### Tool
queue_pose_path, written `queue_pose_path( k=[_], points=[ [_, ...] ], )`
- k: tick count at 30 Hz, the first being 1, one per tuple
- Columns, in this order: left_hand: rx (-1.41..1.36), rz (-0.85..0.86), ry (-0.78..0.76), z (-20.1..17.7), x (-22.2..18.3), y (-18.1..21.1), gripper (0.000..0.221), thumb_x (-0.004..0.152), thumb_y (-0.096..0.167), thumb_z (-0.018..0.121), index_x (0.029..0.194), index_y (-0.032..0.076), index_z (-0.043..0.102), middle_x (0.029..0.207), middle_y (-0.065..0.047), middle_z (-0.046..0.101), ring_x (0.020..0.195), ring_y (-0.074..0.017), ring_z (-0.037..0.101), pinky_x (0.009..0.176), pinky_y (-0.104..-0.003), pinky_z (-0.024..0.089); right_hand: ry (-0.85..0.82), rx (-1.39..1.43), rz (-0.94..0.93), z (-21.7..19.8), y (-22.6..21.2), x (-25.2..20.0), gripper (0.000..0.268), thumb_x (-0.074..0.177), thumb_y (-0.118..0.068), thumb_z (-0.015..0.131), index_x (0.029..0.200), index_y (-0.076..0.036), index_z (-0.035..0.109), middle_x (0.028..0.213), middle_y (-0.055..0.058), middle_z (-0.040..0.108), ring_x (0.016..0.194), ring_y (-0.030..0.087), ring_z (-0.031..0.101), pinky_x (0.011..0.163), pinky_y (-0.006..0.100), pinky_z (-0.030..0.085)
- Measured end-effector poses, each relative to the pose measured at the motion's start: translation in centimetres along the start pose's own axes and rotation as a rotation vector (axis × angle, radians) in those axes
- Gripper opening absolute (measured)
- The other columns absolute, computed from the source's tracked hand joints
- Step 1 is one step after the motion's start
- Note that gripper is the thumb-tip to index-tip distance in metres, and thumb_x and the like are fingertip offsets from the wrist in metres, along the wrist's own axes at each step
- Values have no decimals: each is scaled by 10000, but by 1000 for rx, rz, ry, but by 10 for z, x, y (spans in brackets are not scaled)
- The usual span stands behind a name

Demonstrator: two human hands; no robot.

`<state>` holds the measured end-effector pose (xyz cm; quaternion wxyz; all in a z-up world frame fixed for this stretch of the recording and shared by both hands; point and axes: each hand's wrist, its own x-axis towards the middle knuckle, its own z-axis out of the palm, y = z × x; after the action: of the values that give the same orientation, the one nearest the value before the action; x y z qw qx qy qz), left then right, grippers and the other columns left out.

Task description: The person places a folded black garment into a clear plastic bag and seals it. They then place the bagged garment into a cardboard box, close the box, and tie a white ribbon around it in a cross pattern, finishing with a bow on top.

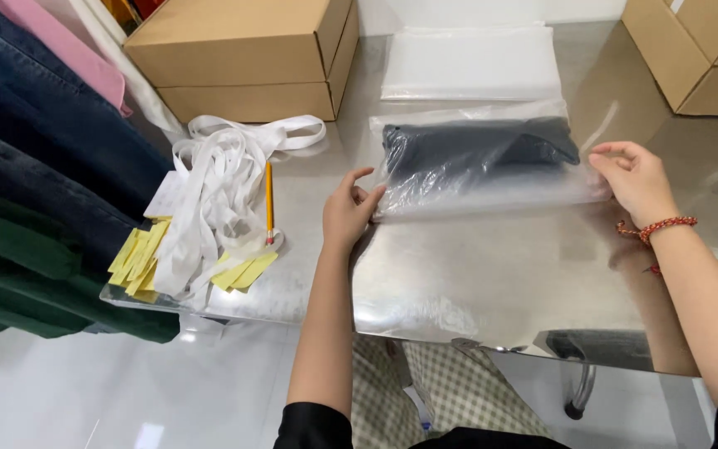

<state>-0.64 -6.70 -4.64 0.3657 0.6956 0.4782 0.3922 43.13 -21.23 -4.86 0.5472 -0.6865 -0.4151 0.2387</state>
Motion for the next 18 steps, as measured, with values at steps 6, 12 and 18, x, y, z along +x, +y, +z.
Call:
queue_pose_path(
  k=[6, 12, 18],
  points=[
    [-42, 49, 60, 3, 5, -9, 383, 929, 284, 788, 1294, 180, 735, 693, 33, 664, 601, -91, 611, 592, -254, 480, 59, -27, -77, 1, 8, 2, 173, 1138, -140, 674, 1278, -39, 663, 998, 33, 656, 713, 100, 590, 601, 228, 494],
    [-219, -21, 104, 1, 3, 0, 363, 964, 272, 716, 1301, 136, 711, 974, -25, 716, 613, -111, 671, 594, -254, 525, 99, -97, 2, -3, 11, 0, 192, 1233, -293, 601, 1289, -135, 695, 897, 30, 610, 667, 126, 571, 540, 256, 375],
    [-371, -77, 229, 4, 29, -14, 459, 957, 368, 679, 1310, 75, 698, 1079, -45, 700, 807, -143, 726, 695, -254, 564, 123, -228, -351, -1, 27, 4, 123, 1230, -44, 647, 1249, 66, 698, 1393, 143, 551, 992, 227, 603, 757, 343, 512]
  ],
)
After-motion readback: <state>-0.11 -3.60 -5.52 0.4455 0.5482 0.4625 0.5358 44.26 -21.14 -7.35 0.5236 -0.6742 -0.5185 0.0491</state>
